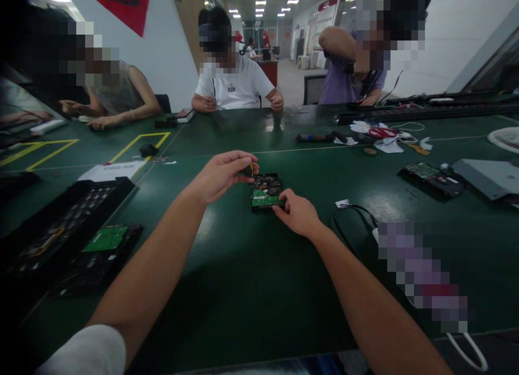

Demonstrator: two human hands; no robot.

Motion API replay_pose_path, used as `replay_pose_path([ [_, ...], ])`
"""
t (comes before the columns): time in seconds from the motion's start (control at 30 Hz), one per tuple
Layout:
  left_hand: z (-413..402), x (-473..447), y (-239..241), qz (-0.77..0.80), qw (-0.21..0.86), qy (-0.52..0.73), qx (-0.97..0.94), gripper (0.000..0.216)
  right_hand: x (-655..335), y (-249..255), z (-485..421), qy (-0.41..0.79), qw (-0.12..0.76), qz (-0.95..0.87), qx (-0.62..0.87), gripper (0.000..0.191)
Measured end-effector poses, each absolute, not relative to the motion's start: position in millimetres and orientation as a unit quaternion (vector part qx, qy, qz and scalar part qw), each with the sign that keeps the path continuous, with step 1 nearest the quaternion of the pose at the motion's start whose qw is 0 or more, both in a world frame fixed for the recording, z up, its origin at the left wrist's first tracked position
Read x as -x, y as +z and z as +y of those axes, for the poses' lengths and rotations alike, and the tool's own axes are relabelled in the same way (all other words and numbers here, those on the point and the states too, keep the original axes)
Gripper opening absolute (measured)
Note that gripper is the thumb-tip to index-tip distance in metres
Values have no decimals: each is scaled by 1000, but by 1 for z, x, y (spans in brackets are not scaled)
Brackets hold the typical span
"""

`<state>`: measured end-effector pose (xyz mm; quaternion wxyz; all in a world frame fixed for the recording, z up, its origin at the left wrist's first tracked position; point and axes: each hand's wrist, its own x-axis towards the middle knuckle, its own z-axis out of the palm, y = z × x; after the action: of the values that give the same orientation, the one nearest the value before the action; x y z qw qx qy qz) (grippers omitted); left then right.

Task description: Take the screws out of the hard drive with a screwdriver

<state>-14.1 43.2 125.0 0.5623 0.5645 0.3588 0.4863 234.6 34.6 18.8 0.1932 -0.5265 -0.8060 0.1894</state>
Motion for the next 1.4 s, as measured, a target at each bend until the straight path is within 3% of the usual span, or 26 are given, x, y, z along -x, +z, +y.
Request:
replay_pose_path([
  [0.5,46,18,123,411,489,476,-604,31,-234,17,35,179,199,-810,522,30],
  [1.4,41,12,129,404,528,471,-579,16,-237,14,37,141,205,-843,477,36],
])
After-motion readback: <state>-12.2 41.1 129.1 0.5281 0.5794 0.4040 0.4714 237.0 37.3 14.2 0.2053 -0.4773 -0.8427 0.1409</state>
